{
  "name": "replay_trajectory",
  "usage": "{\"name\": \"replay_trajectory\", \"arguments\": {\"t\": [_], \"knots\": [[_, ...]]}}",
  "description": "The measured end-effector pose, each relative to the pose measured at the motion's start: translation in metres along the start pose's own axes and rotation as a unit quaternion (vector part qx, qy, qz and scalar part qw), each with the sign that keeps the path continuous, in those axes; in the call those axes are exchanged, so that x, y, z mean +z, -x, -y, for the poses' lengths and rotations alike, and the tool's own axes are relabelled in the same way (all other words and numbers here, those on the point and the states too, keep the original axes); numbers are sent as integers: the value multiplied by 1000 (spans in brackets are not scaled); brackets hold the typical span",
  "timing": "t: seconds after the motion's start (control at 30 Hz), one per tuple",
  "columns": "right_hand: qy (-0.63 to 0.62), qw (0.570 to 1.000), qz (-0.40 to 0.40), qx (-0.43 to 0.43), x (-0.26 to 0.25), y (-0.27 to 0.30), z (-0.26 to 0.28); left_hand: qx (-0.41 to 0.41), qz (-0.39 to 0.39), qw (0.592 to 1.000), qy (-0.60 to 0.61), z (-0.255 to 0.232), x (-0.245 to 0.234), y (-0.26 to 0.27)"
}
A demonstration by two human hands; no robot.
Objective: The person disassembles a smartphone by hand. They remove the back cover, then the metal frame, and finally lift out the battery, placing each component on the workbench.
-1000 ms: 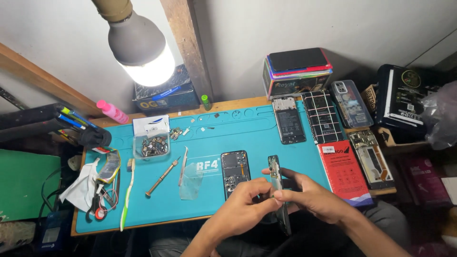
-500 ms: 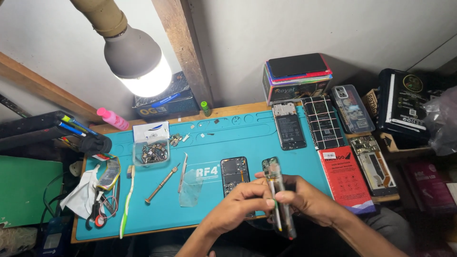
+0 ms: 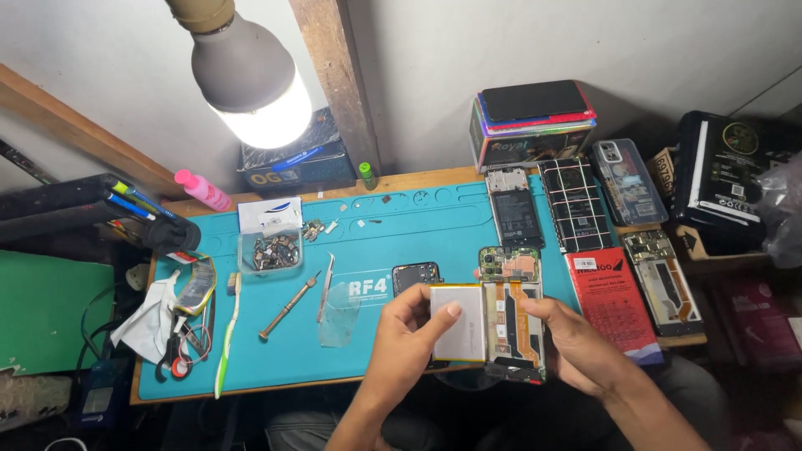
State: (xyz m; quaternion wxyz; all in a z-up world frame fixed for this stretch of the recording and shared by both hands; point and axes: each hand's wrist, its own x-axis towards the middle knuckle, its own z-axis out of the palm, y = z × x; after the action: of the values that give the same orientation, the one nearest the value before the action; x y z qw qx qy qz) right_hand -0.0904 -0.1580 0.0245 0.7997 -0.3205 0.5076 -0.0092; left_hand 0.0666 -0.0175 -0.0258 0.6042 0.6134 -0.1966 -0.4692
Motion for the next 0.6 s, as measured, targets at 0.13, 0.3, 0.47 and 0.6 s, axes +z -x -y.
{"name": "replay_trajectory", "arguments": {"t": [0.13,0.3,0.47,0.6], "knots": [[-54,996,-57,-30,10,0,-10,-80,-17,992,97,8,8,10],[-8,995,-51,-83,6,-11,-33,-119,-40,983,132,9,19,21],[50,986,-121,-104,-2,-25,-53,-102,-37,985,137,11,17,31],[35,984,-101,-142,-4,-30,-62,-67,-3,987,149,16,11,38]]}}
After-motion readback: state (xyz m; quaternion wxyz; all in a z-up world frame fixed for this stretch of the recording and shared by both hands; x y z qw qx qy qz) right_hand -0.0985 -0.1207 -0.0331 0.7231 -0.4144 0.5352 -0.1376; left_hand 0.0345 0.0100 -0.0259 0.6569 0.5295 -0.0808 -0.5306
